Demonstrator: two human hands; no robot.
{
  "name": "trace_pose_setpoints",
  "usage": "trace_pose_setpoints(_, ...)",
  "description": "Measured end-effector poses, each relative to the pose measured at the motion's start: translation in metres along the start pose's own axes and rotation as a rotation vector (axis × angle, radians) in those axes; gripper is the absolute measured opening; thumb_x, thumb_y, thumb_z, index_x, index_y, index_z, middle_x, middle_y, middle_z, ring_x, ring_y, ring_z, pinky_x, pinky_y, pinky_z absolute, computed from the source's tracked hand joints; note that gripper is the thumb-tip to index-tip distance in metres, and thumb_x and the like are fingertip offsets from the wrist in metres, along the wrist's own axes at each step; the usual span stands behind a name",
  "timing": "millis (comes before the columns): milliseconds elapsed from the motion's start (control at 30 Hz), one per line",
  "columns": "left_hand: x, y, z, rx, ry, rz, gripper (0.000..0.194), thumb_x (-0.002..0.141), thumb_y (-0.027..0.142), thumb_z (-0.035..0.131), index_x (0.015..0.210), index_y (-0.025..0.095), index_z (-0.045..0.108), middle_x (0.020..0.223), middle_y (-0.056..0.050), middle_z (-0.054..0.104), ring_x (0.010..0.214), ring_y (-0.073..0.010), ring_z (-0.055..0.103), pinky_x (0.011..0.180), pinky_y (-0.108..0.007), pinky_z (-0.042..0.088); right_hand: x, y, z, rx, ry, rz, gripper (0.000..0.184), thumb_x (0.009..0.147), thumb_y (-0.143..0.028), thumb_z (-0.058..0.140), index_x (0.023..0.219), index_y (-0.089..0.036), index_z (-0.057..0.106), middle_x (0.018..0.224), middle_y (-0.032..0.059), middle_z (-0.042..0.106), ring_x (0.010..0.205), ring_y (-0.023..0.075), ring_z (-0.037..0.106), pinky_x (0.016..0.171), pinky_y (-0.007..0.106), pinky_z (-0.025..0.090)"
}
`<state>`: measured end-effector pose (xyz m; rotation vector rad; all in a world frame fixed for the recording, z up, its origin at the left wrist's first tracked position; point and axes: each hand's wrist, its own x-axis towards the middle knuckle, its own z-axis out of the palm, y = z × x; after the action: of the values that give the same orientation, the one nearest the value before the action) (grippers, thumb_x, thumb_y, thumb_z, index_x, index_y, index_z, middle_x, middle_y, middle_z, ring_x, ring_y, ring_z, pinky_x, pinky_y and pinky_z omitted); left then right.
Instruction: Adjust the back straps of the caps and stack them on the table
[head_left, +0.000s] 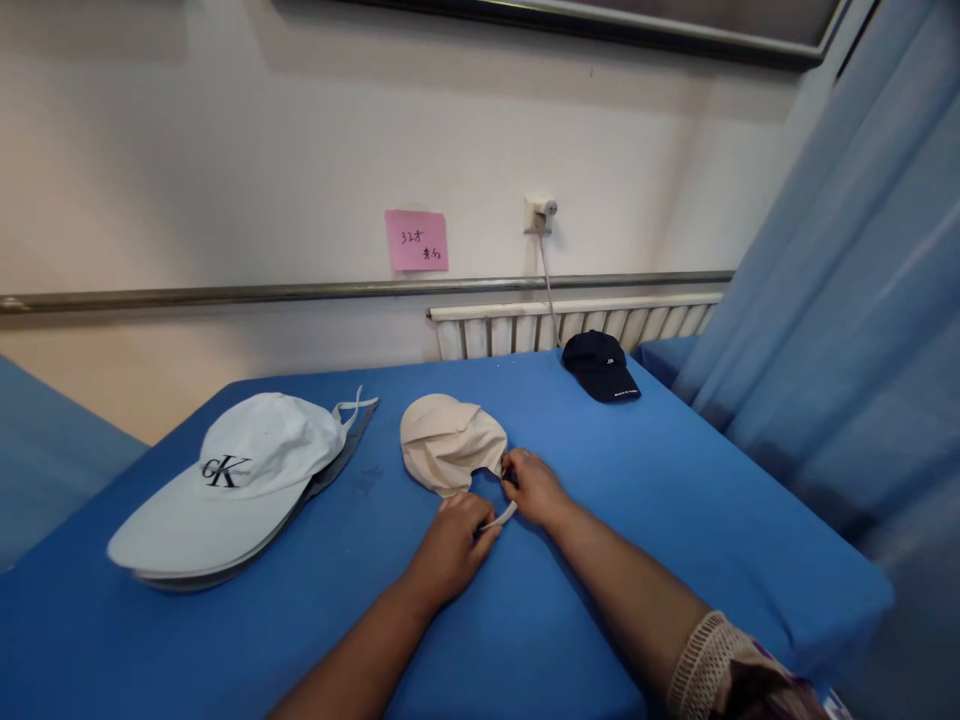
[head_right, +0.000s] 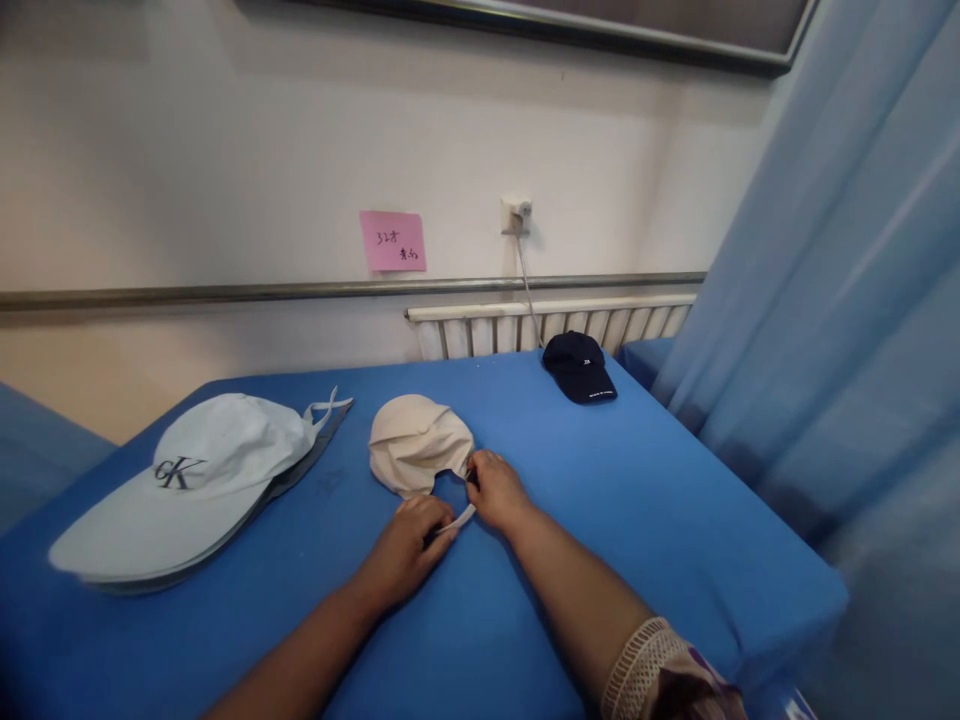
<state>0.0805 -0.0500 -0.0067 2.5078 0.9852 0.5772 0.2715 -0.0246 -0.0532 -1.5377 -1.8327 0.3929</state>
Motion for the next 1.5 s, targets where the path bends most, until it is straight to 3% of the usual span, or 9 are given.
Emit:
trace_pose_setpoints(133,-0.001,-0.018,-0.008,-0.103,0.064,-0.143,0.023,0.088,0.038,0.054,0.076,0.020,0.061,0.074,-0.003,0.063,0.073,-0.0197,0.057,0.069,-0.031,0.042,-0.008,-0.007,-0.003,0.119,0.071,-0.006,0.019,0.081,-0.013,0.057,0.098,-0.019,0.057,0.088,0.0031,0.062,0.077,0.0168,0.058,0.074,0.029,0.047)
trace_pose_setpoints(233,0.001,-0.031,-0.013,-0.309,0.145,-0.237,0.024,0.087,0.041,0.055,0.081,0.020,0.064,0.075,-0.001,0.066,0.071,-0.0181,0.058,0.065,-0.028,0.044,-0.014,-0.023,-0.003,0.238,0.136,-0.050,0.021,0.082,-0.014,0.056,0.101,-0.021,0.060,0.090,0.0027,0.063,0.078,0.0156,0.059,0.074,0.028,0.049)
trace_pose_setpoints(467,0.002,-0.040,-0.017,-0.589,0.381,-0.326,0.028,0.086,0.044,0.060,0.092,0.018,0.067,0.080,-0.002,0.068,0.073,-0.0159,0.061,0.066,-0.025,0.048,-0.003,-0.049,0.016,0.417,0.238,-0.031,0.020,0.081,-0.014,0.057,0.099,-0.020,0.062,0.104,0.0070,0.060,0.088,0.0170,0.062,0.079,0.030,0.055)
trace_pose_setpoints(633,0.001,-0.039,-0.015,-0.653,0.332,-0.362,0.031,0.086,0.047,0.059,0.092,0.017,0.067,0.079,-0.002,0.069,0.065,-0.0132,0.059,0.061,-0.024,0.048,0.006,-0.037,0.023,0.323,0.153,-0.054,0.021,0.081,-0.011,0.056,0.099,-0.021,0.063,0.098,0.0056,0.061,0.085,0.0175,0.061,0.080,0.031,0.053)
trace_pose_setpoints(900,0.008,-0.036,-0.010,-0.677,0.265,-0.414,0.031,0.084,0.046,0.060,0.088,0.016,0.067,0.069,-0.001,0.065,0.056,-0.0124,0.056,0.054,-0.024,0.045,-0.004,-0.021,0.003,0.319,0.090,-0.115,0.010,0.086,-0.016,0.056,0.094,-0.020,0.060,0.094,0.0050,0.063,0.082,0.0167,0.062,0.079,0.031,0.051)
trace_pose_setpoints(1067,0.008,-0.037,-0.009,-0.637,0.283,-0.410,0.031,0.083,0.047,0.059,0.083,0.017,0.066,0.065,0.000,0.063,0.055,-0.0124,0.055,0.054,-0.023,0.045,-0.003,-0.019,0.004,0.267,-0.012,-0.120,0.027,0.079,-0.007,0.056,0.102,-0.021,0.056,0.095,0.0030,0.059,0.082,0.0153,0.060,0.079,0.030,0.050)
trace_pose_setpoints(1233,0.007,-0.038,-0.008,-0.633,0.292,-0.419,0.030,0.083,0.047,0.060,0.084,0.018,0.065,0.066,0.000,0.064,0.055,-0.0126,0.055,0.054,-0.024,0.045,-0.003,-0.023,0.006,0.138,-0.091,-0.103,0.032,0.077,-0.011,0.066,0.106,-0.023,0.058,0.103,0.0039,0.059,0.088,0.0179,0.059,0.081,0.032,0.049)
trace_pose_setpoints(1500,0.006,-0.034,-0.011,-0.611,0.290,-0.383,0.030,0.084,0.047,0.059,0.085,0.018,0.066,0.068,0.000,0.064,0.056,-0.0133,0.057,0.055,-0.024,0.046,0.003,-0.020,0.020,0.061,-0.047,-0.080,0.024,0.082,-0.010,0.061,0.101,-0.024,0.064,0.104,0.0046,0.061,0.091,0.0193,0.060,0.082,0.031,0.048)
